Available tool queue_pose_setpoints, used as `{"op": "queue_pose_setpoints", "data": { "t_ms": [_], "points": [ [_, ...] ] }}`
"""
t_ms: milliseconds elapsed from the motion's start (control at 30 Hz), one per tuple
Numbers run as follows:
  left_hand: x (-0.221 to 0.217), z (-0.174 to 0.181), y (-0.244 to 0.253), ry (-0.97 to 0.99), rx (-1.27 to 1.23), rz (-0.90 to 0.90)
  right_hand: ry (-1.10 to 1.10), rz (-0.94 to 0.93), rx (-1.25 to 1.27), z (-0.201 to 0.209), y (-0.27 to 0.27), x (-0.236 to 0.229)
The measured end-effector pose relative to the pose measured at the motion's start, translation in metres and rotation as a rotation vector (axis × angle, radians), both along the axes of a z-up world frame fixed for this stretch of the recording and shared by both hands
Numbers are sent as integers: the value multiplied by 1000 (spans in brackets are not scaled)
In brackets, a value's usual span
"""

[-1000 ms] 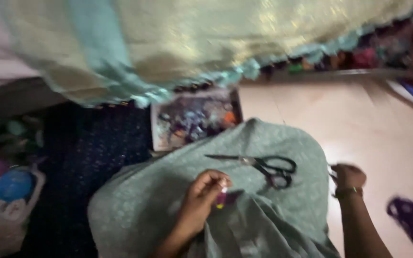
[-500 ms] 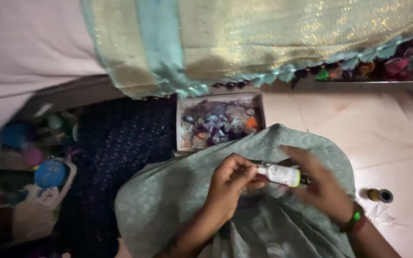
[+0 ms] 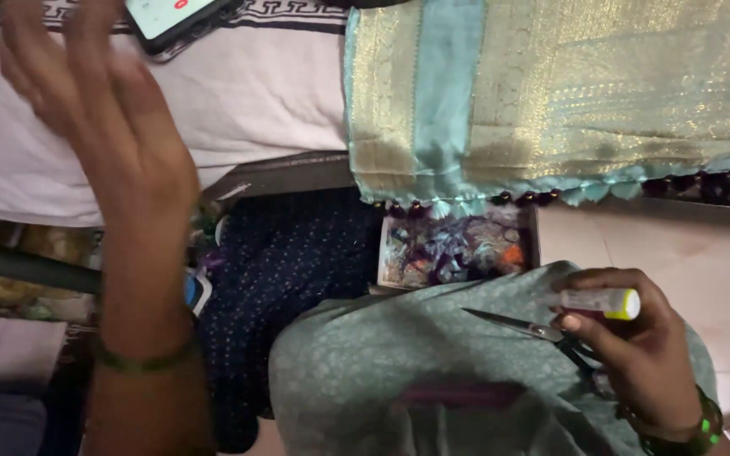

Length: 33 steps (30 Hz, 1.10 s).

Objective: The recorder is seen applying glue to fabric decorations and then sticking them onto the edge of a light blue garment.

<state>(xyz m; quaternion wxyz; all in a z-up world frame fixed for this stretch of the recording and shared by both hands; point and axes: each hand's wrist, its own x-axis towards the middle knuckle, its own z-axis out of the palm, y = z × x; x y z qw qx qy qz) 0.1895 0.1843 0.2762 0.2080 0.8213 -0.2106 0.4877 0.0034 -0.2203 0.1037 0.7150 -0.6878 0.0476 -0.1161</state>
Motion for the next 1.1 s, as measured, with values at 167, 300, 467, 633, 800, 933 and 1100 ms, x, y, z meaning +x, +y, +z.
{"op": "queue_pose_setpoints", "data": {
  "t_ms": [167, 300, 467, 633, 800, 933, 1100],
  "points": [
    [48, 2, 21, 9, 72, 21, 201, -192, 7, -7, -12, -15],
    [48, 3, 14, 44, 59, 33, 303, -273, -13, -18, -28, -19],
    [52, -8, 20, 29, -47, 3, 157, -227, -17, -22, -33, -22],
    [50, -4, 20, 10, -8, -14, 240, -246, -18, -2, -7, -17],
    [46, 0, 16, 25, -7, -27, 207, -184, 2, -10, -9, -19],
    [51, -10, 22, -24, 99, 70, 187, -198, -7, -10, -12, -21],
    [16, -61, -9, -134, -243, -370, 167, -210, -6, 4, -4, -9]
  ]
}}
